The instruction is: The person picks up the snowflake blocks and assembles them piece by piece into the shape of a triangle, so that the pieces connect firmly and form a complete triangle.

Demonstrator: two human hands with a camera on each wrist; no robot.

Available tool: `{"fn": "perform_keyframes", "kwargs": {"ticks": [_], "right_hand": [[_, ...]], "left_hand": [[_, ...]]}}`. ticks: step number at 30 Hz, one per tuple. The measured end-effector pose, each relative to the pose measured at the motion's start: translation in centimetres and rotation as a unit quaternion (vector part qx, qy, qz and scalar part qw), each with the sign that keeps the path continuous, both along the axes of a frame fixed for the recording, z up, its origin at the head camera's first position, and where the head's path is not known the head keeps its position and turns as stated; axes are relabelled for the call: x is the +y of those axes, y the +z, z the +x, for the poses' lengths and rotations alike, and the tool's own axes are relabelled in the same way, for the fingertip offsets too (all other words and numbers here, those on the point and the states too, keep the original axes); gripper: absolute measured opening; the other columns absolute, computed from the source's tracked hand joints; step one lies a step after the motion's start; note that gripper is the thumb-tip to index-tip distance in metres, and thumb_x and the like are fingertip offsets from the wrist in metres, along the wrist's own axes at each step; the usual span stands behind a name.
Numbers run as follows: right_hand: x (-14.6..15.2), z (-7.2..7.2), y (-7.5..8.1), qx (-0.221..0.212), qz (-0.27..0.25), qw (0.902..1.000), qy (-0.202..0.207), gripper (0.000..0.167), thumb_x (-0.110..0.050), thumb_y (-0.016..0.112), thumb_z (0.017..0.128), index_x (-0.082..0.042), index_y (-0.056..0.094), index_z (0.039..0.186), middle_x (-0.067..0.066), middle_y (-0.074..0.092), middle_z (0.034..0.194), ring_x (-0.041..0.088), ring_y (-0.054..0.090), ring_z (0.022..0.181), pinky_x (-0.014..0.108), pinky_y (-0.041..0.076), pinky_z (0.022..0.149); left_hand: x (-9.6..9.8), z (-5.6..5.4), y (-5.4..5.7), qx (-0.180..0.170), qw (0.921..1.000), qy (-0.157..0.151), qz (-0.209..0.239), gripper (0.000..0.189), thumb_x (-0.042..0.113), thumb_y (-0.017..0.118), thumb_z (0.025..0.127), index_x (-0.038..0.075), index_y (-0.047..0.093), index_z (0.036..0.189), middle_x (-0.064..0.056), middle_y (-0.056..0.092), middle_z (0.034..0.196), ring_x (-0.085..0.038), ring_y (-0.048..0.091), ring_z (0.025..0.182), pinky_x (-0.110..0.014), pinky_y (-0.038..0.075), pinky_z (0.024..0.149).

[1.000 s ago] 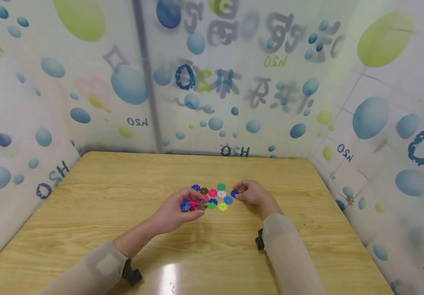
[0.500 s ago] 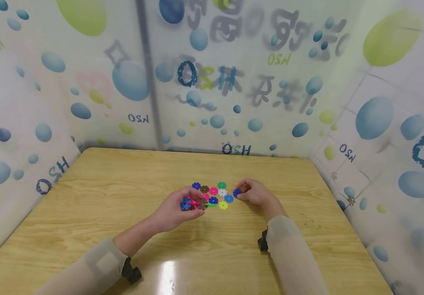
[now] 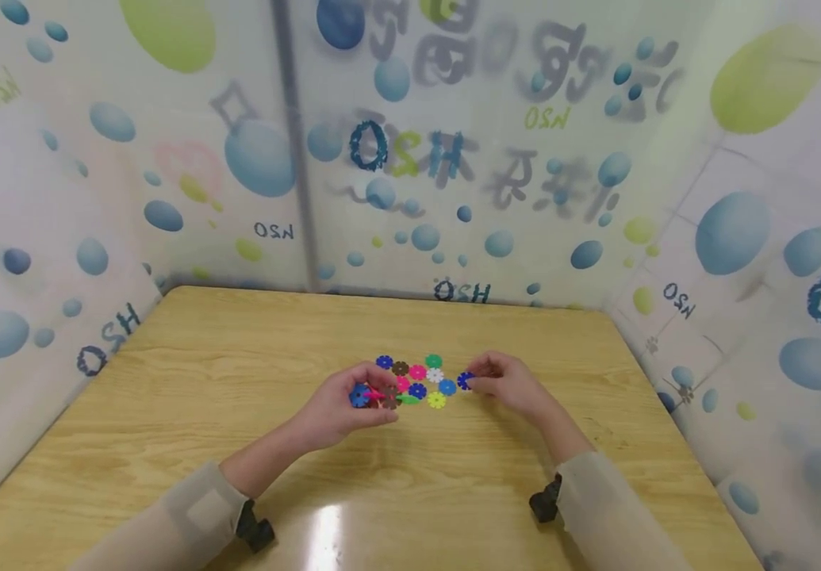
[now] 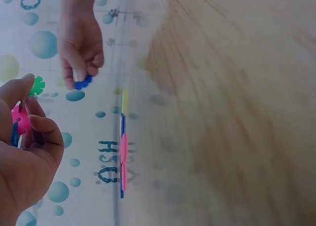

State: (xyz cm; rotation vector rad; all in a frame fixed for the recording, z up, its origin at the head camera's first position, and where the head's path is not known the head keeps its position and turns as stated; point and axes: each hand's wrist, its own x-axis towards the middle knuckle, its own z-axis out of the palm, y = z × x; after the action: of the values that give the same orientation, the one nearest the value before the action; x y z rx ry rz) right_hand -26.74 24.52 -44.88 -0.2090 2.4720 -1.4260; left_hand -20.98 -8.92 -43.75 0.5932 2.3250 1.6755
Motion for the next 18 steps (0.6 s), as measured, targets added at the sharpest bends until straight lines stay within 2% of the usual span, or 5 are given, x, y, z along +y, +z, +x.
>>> {"fn": "perform_keyframes", "kwargs": {"ticks": [4, 9, 13, 18], "right_hand": [[-1.5, 3.0, 1.8, 0.010, -0.062, 0.9979, 0.013, 0.032, -0.021, 0.073, 0.107, -0.002, 0.070, 0.133, 0.011, 0.076, 0.121, 0.030, 0.072, 0.109, 0.045, 0.063, 0.098], [-3.5, 5.9, 3.1, -0.019, -0.130, 0.9912, 0.018, 0.035, -0.023, 0.075, 0.106, -0.001, 0.071, 0.134, 0.008, 0.078, 0.115, 0.028, 0.077, 0.108, 0.038, 0.066, 0.096], [-4.3, 6.9, 3.4, -0.050, -0.174, 0.9834, 0.004, 0.033, -0.020, 0.073, 0.107, 0.002, 0.068, 0.132, 0.008, 0.079, 0.110, 0.021, 0.081, 0.099, 0.035, 0.068, 0.090], [-4.7, 7.2, 3.2, -0.076, -0.199, 0.9770, -0.009, 0.031, -0.018, 0.071, 0.108, 0.004, 0.068, 0.129, 0.007, 0.081, 0.105, 0.017, 0.083, 0.095, 0.033, 0.068, 0.087]], "left_hand": [[0.1, 0.0, -0.1, -0.002, 1.0000, -0.001, 0.002, 0.038, 0.027, 0.090, 0.094, 0.023, 0.074, 0.129, 0.001, 0.076, 0.121, -0.018, 0.070, 0.114, -0.031, 0.061, 0.094], [0.2, 0.2, -0.2, 0.001, 1.0000, -0.004, 0.006, 0.038, 0.024, 0.087, 0.097, 0.022, 0.075, 0.133, 0.000, 0.078, 0.123, -0.017, 0.073, 0.114, -0.029, 0.061, 0.096], [0.3, 0.3, -0.2, 0.009, 0.9999, -0.005, 0.011, 0.036, 0.019, 0.086, 0.098, 0.020, 0.075, 0.133, -0.001, 0.078, 0.124, -0.017, 0.073, 0.115, -0.025, 0.061, 0.094], [0.4, 0.2, -0.3, 0.017, 0.9997, -0.010, 0.012, 0.036, 0.019, 0.086, 0.098, 0.019, 0.075, 0.132, -0.002, 0.078, 0.126, -0.018, 0.073, 0.117, -0.021, 0.060, 0.094]]}}
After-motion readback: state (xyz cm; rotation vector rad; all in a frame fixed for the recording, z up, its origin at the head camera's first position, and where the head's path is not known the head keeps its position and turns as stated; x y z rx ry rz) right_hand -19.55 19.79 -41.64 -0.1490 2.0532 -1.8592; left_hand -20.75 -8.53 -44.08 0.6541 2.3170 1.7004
